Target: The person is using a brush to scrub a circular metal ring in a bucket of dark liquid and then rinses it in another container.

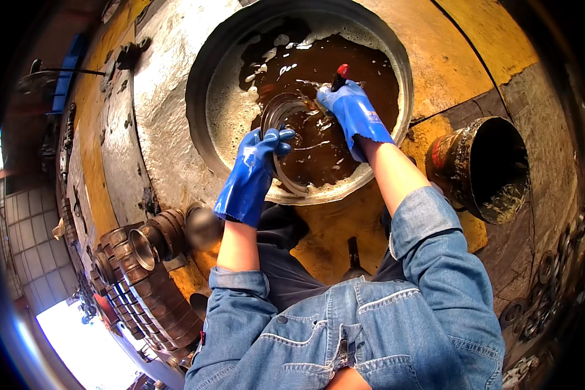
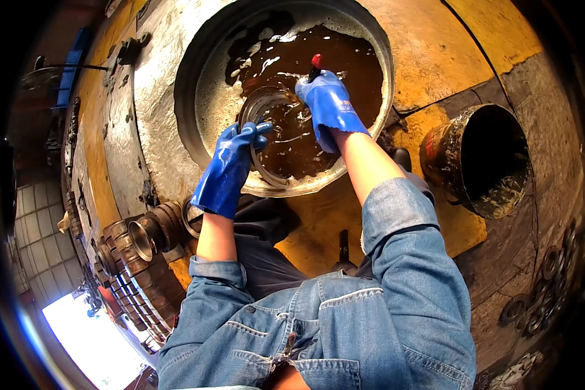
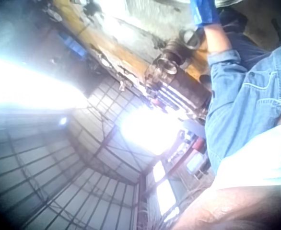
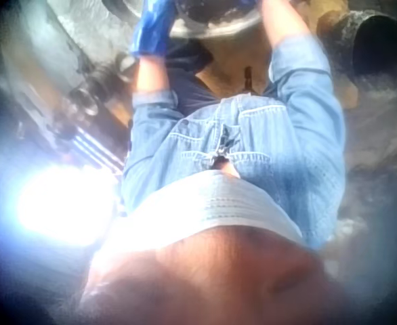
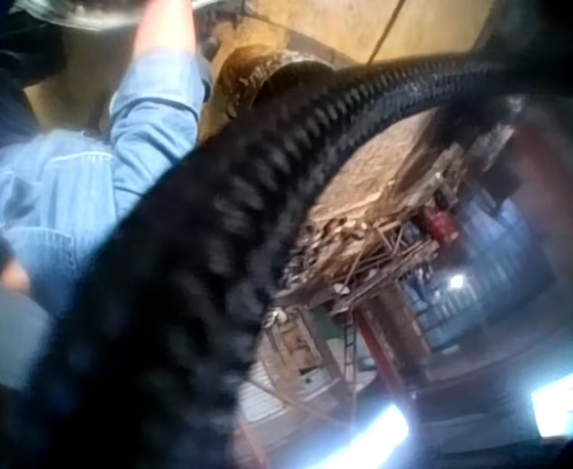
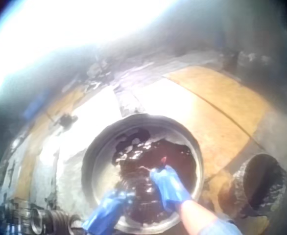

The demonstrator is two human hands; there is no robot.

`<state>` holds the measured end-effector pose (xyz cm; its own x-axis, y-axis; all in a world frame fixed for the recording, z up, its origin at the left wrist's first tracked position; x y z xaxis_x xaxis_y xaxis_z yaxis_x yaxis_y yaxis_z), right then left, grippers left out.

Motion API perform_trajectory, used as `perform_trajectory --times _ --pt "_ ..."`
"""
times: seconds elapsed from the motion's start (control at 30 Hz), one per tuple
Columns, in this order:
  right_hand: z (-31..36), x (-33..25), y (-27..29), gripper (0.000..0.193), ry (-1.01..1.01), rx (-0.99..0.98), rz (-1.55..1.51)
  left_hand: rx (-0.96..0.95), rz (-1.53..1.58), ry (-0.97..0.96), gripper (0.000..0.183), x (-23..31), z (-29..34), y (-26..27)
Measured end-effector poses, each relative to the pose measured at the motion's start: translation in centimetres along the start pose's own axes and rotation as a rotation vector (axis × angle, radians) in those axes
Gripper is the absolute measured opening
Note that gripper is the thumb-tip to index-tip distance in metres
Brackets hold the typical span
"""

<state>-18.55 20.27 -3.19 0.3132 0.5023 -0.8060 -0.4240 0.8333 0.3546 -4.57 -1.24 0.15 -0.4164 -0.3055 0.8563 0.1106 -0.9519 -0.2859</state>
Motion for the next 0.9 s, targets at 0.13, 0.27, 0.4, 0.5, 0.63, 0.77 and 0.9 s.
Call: perform_trajectory --times 0.13,0.27,0.4,0.5,0.63,0.77,0.9 --pt "-0.9 1.1 1.7 0.048 0.028 -0.009 0.058 -0.177 -0.042 0.133 0.050 1.3 -0.8 -2.8" --pt "3.3 -2.7 4.1 0.032 0.085 0.077 -0.325 -0.324 0.092 0.165 0.045 0.0 -2.0 -3.5" --pt "4.2 -2.3 7.9 0.040 0.147 0.291 -0.268 -0.188 0.147 -0.146 0.041 1.2 -1.2 -7.9" --pt "4.2 -1.0 9.0 0.041 0.193 0.320 -0.284 -0.265 0.089 -0.101 0.051 -1.5 -1.2 -7.0" --pt "4.1 -2.4 7.6 0.036 0.240 0.266 -0.302 -0.272 0.422 0.122 0.052 -2.1 -2.6 -2.8" --pt "3.7 -2.1 6.0 0.025 0.435 -0.262 -0.530 -0.143 -0.037 -0.007 0.049 0.0 -0.5 -2.7" --pt "4.9 -6.9 -1.1 0.026 0.509 -0.638 -0.636 -0.064 -0.145 -0.096 0.042 0.2 1.0 0.0"
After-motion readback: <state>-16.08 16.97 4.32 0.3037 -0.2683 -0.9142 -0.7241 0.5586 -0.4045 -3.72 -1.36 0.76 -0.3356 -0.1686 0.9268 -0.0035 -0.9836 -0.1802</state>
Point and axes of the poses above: each hand's wrist, its own z-axis away from the middle knuckle, its own y-axis out of the back of the hand, x = y × z, the point moved 4 cm from there along -z, towards the middle knuckle, and after that the axes turned 8 degrees about -x, right-handed, at the moved point
